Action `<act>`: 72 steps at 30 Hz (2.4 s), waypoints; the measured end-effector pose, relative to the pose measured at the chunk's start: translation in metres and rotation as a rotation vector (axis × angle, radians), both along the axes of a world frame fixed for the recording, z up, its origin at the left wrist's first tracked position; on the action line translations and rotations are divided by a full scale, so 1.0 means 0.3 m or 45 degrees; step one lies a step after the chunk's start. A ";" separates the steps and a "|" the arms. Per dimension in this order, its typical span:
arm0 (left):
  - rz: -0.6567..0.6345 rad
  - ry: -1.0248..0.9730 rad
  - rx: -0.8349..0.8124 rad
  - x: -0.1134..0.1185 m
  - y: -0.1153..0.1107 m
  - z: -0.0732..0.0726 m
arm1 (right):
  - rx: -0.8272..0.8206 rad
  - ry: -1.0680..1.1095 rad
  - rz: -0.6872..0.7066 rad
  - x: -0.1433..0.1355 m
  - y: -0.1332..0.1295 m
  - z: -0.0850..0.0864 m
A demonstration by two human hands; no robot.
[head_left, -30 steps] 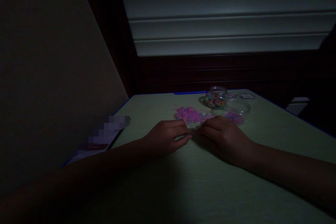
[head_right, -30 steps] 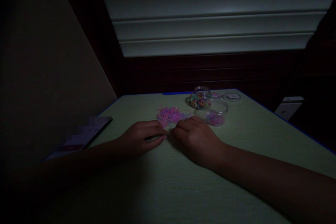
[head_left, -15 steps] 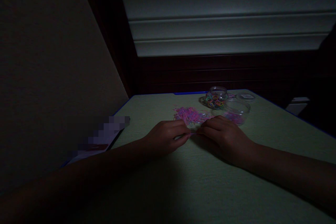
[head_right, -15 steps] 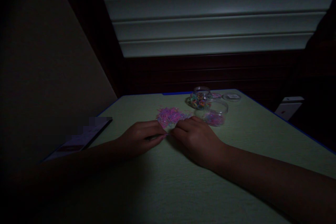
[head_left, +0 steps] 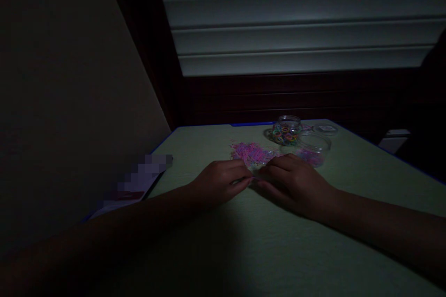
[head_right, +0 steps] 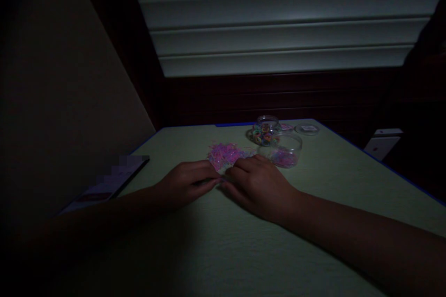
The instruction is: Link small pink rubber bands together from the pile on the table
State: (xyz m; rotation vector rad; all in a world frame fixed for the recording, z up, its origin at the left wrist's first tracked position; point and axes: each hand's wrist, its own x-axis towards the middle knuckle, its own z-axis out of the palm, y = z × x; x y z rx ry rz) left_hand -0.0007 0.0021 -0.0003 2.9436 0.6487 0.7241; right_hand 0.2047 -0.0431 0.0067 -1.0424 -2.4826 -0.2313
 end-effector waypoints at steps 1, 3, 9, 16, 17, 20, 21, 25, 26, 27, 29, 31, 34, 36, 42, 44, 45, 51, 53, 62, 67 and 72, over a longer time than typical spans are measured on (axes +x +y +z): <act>0.006 0.005 -0.001 0.000 0.000 0.000 | -0.003 -0.008 0.003 -0.001 -0.001 0.001; 0.012 0.013 -0.003 -0.001 0.001 0.001 | 0.001 -0.020 0.014 -0.001 -0.001 0.000; 0.005 0.013 0.011 -0.001 0.002 0.002 | 0.038 -0.024 0.024 0.005 0.006 -0.012; -0.009 0.031 0.017 -0.001 0.001 0.004 | 0.048 -0.043 0.027 0.007 0.011 -0.015; -0.015 0.028 0.019 -0.001 0.001 0.004 | 0.048 -0.039 0.028 0.008 0.011 -0.016; -0.014 0.021 0.027 -0.002 0.004 0.001 | 0.062 -0.033 0.034 0.009 0.010 -0.018; -0.013 0.020 0.029 -0.003 0.005 0.000 | 0.067 -0.034 0.037 0.010 0.010 -0.018; -0.017 0.042 0.041 -0.004 0.006 0.000 | 0.070 -0.048 0.039 0.011 0.008 -0.015; -0.017 0.051 0.043 -0.004 0.006 0.001 | 0.069 -0.048 0.037 0.010 0.008 -0.014; -0.017 0.059 0.044 -0.004 0.005 0.003 | 0.066 -0.049 0.035 0.010 0.007 -0.013; -0.010 0.067 0.037 -0.002 0.004 0.005 | 0.056 -0.054 0.038 0.010 0.006 -0.012; 0.006 0.074 0.019 0.000 0.002 0.007 | 0.059 -0.055 0.037 0.011 0.005 -0.013; 0.016 0.060 0.003 0.002 0.000 0.008 | 0.087 -0.070 0.029 0.013 0.005 -0.013; 0.015 0.049 0.000 0.002 -0.001 0.007 | 0.114 -0.102 0.028 0.013 0.004 -0.012; 0.029 0.074 -0.018 -0.003 0.004 0.003 | 0.263 -0.273 -0.015 0.022 -0.004 0.002; 0.004 0.055 -0.001 -0.004 0.006 0.002 | 0.322 -0.341 -0.057 0.028 -0.007 0.012; 0.009 0.061 -0.001 -0.004 0.006 0.001 | 0.352 -0.373 -0.076 0.032 -0.008 0.018; 0.043 0.071 -0.004 -0.002 0.010 -0.001 | 0.448 -0.541 -0.212 0.068 0.002 0.079; 0.046 0.076 -0.018 -0.002 0.012 -0.002 | 0.477 -0.540 -0.335 0.088 0.009 0.108; 0.063 0.041 -0.014 -0.006 0.012 -0.005 | 0.506 -0.497 -0.784 0.176 0.041 0.173; 0.047 0.018 -0.005 -0.008 0.017 -0.007 | 0.483 -0.488 -0.847 0.192 0.049 0.170; 0.041 0.026 0.011 -0.008 0.016 -0.004 | 0.458 -0.477 -0.875 0.192 0.051 0.169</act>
